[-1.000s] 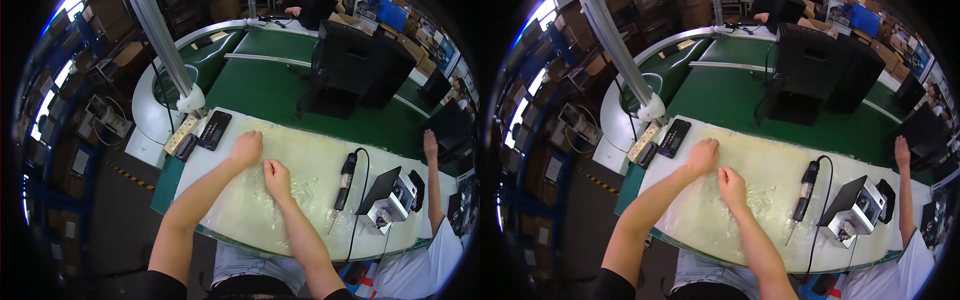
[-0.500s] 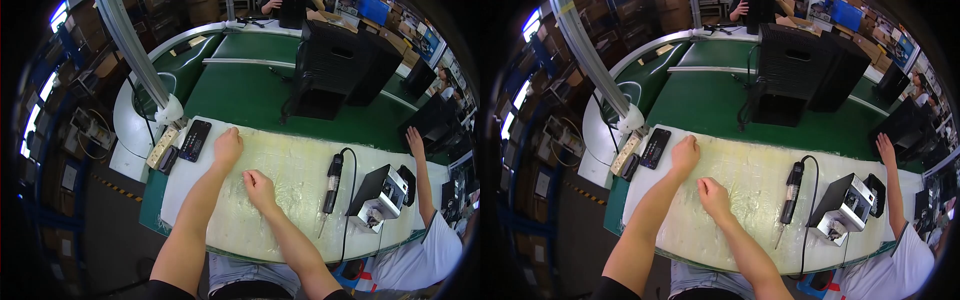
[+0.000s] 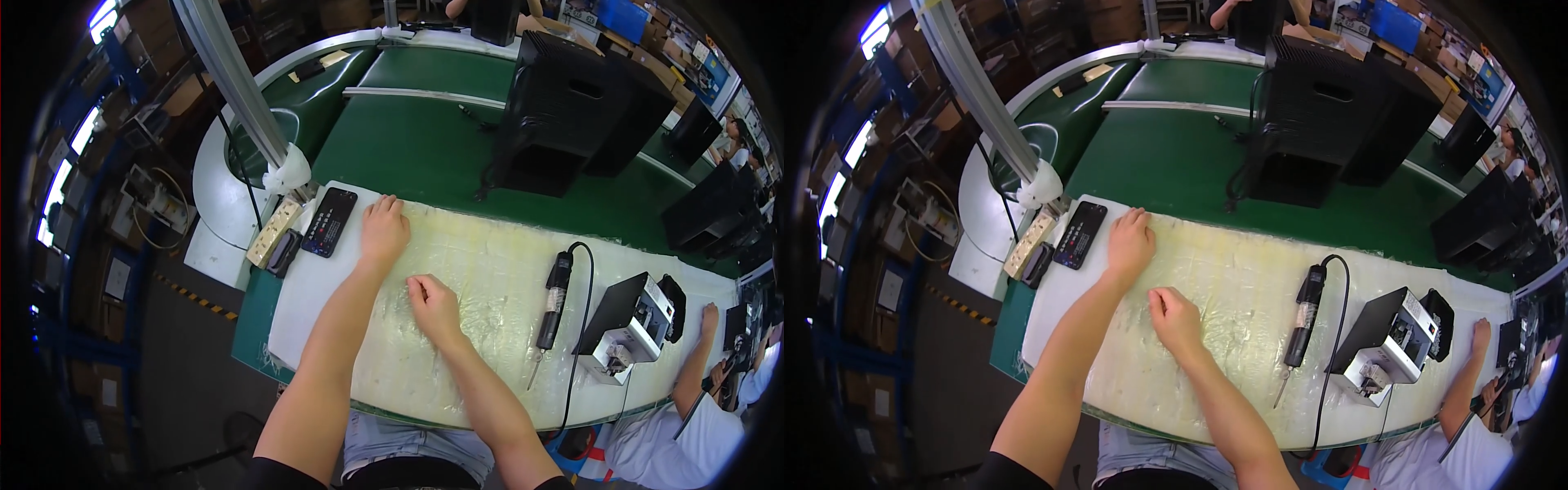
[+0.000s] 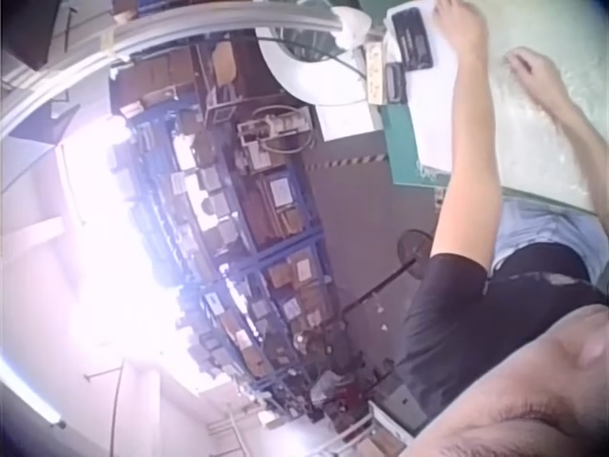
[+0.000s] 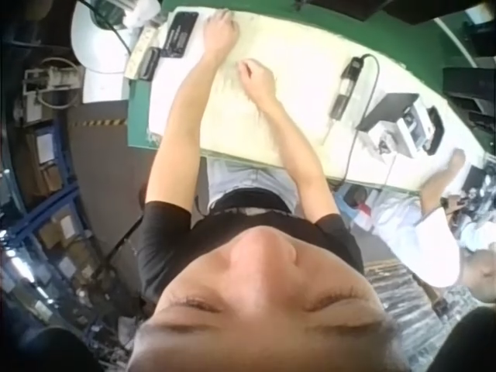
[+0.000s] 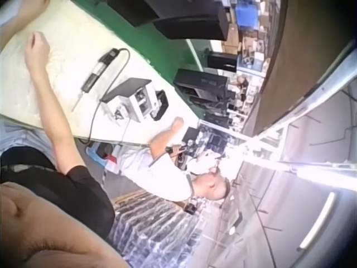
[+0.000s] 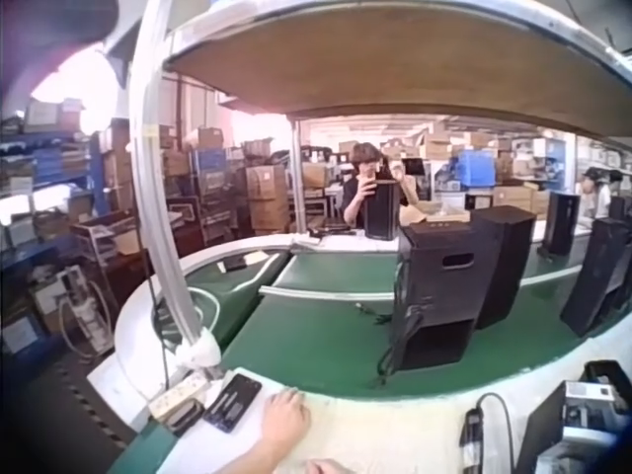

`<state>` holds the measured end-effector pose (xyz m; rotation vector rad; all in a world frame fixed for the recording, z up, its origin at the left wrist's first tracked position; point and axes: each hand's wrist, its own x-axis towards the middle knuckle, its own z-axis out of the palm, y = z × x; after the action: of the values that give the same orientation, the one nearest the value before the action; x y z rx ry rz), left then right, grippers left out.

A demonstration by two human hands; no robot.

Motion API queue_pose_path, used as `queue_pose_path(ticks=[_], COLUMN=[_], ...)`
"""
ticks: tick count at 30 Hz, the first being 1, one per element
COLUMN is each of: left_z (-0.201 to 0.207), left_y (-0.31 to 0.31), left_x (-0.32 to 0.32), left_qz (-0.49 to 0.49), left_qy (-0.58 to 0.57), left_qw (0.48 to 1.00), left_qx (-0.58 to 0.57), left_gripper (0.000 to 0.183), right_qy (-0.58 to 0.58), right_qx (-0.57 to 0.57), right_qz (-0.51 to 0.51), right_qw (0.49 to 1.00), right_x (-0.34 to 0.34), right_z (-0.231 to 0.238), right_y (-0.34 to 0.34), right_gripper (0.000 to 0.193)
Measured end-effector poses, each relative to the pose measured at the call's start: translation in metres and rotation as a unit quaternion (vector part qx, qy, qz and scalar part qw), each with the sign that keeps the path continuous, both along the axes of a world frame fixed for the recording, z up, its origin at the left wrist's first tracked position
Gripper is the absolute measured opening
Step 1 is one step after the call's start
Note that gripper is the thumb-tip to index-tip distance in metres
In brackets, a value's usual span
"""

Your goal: Assembling electronic device components using an electric screwdriver on a factory production line.

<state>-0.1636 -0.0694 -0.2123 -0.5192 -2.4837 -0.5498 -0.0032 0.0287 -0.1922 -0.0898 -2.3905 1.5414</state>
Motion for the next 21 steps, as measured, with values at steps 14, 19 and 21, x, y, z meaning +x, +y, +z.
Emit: queue_pose_path(ticks=[14,19,21], left_z=[0.0029,-0.0005,-0.0006], left_y=[-0.0002,-0.0017,-0.0014], left_x=[-0.0005,-0.0019,-0.0022], left_qz=[0.021,0.003,0.005], left_qy=[-0.085,-0.031,-0.029], left_qw=[0.995,1.000,1.000], left_qx=[0.040,0.000,0.002], left_gripper=[0.032,0.030,0.029], right_qy=[0.018,0.015,0.010], right_qx=[0.010,0.011,0.008], right_qz=[-0.002,0.000,0.000], right_qw=[1.000,1.000,1.000], right_x=[-0.0008,-0.0007,-0.0006], right_z=[-0.0029,-0.0009,-0.0007], right_y=[0.0005,0.0002,0.0000], right_gripper=[0.017,0.017,0.017])
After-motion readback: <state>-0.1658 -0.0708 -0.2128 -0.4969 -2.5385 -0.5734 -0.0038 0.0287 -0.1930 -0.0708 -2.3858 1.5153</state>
